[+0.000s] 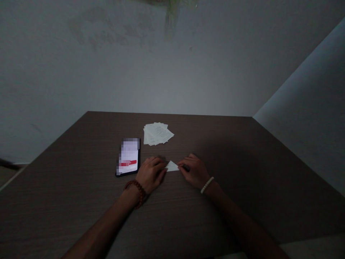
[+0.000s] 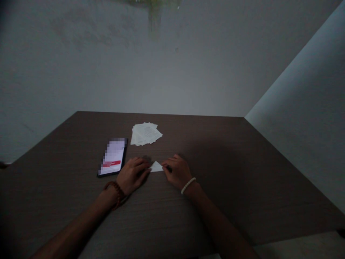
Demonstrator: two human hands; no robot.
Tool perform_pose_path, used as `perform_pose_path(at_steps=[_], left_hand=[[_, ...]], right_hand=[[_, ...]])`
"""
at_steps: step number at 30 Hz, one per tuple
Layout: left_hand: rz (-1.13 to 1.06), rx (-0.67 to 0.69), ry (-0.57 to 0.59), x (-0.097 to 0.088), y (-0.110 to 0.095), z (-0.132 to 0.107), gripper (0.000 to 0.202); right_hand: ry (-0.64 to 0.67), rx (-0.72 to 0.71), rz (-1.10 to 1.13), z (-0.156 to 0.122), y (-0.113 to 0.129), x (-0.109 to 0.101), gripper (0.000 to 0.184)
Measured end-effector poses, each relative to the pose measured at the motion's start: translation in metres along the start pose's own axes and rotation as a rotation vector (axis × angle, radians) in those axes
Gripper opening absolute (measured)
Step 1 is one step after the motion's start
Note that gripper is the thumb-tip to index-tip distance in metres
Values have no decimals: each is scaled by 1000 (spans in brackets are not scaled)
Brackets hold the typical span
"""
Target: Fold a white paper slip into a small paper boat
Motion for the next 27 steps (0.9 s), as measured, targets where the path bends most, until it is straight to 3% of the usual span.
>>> perform_pose_path(at_steps=[10, 16, 22, 27], left_hand=[[-104, 191, 132, 13, -9, 0, 33], [-69, 153, 183, 17, -7, 0, 33], [-63, 116, 195, 17, -7, 1, 34], [-63, 102, 196, 17, -8, 1, 36]], right_hand=[[-4, -26, -33, 0, 3, 0, 9], [34, -82, -161, -2, 5, 1, 10], [129, -268, -331, -9, 17, 2, 24], [186, -277, -384, -10, 18, 5, 25]])
Point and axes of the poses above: each hand's wrist, its own z-axis towards the middle knuckle, its own x-axis out of the palm, y = z × x, the point moved 6 cm from there along z, towards the middle knuckle, and after that the axes turned 7 degrees about -z, right-handed, at the moved point
